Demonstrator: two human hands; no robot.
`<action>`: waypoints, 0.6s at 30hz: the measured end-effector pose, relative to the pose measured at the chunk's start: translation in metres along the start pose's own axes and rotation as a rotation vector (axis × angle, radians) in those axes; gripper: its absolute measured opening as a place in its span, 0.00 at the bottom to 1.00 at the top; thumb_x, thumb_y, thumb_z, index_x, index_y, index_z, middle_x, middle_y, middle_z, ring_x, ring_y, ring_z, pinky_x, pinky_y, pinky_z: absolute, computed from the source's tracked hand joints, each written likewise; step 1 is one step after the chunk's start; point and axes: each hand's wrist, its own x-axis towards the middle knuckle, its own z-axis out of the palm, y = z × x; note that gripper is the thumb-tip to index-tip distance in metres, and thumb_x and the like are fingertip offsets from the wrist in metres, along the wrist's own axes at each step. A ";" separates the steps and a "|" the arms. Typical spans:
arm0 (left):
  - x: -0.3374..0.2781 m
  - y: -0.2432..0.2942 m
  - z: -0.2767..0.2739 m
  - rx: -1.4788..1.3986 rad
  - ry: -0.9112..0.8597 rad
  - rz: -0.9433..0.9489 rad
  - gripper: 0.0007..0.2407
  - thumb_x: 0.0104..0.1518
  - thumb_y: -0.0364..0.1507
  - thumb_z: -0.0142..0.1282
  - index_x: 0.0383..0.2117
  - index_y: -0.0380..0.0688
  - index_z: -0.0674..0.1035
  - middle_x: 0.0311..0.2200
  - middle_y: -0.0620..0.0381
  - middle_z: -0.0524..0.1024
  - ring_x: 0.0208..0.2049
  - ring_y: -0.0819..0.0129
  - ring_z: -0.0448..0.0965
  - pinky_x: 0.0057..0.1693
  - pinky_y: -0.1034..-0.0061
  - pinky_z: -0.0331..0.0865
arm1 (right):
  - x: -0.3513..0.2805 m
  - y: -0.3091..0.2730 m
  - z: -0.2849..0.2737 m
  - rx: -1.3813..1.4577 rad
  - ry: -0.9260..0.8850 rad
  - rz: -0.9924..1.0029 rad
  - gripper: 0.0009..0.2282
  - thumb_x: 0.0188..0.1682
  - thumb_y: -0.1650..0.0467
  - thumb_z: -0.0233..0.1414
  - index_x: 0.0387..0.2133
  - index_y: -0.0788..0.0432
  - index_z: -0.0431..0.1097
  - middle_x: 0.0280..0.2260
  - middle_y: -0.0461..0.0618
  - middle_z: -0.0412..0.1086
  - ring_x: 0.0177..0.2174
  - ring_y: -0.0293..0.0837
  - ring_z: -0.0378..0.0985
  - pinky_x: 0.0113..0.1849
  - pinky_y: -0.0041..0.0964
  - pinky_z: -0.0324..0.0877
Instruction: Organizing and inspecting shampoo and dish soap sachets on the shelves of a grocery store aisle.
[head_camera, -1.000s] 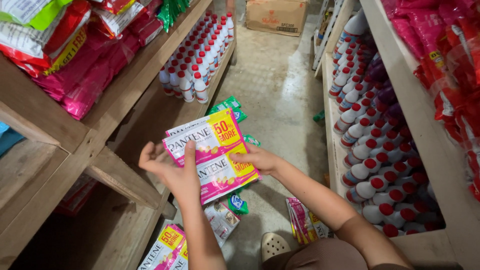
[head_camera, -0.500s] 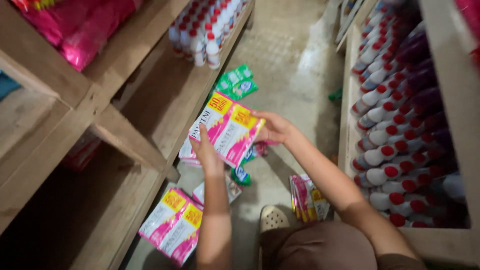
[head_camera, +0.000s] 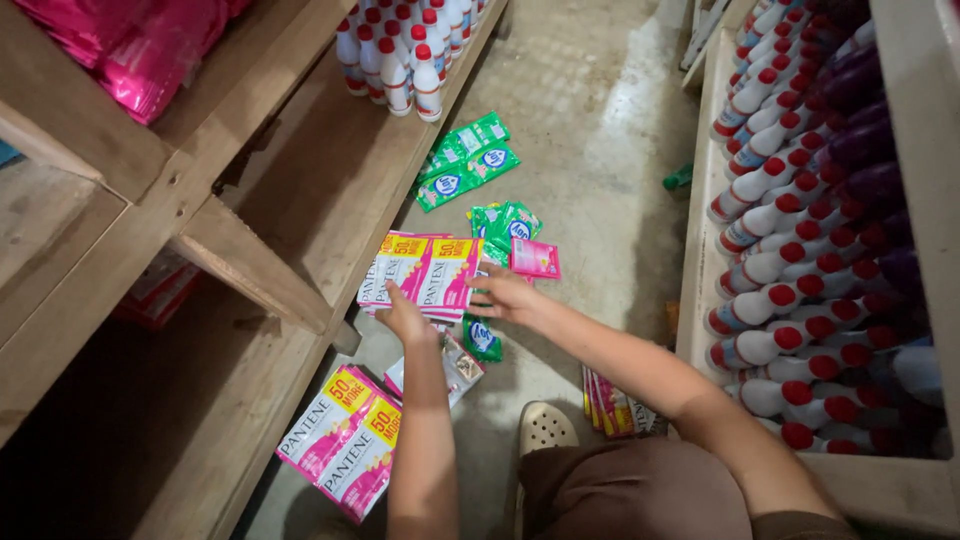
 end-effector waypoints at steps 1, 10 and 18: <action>0.013 -0.009 -0.004 -0.003 -0.003 -0.001 0.23 0.66 0.31 0.50 0.59 0.34 0.53 0.56 0.36 0.70 0.48 0.53 0.81 0.51 0.59 0.80 | 0.002 -0.001 0.001 -0.002 0.001 -0.004 0.24 0.50 0.72 0.55 0.61 0.48 0.59 0.50 0.43 0.72 0.45 0.42 0.79 0.45 0.46 0.77; 0.035 0.005 -0.009 0.014 -0.131 0.011 0.21 0.63 0.26 0.47 0.60 0.38 0.55 0.53 0.40 0.72 0.45 0.51 0.83 0.43 0.55 0.83 | 0.049 0.006 0.007 0.065 -0.002 -0.067 0.38 0.51 0.74 0.56 0.72 0.54 0.38 0.54 0.56 0.72 0.47 0.49 0.80 0.47 0.47 0.77; 0.049 -0.012 -0.020 -0.019 -0.026 -0.024 0.14 0.60 0.20 0.52 0.49 0.30 0.63 0.44 0.37 0.76 0.40 0.46 0.83 0.40 0.51 0.78 | 0.036 0.019 0.006 -0.023 0.103 -0.148 0.42 0.48 0.79 0.54 0.72 0.40 0.36 0.46 0.54 0.71 0.45 0.49 0.79 0.45 0.51 0.80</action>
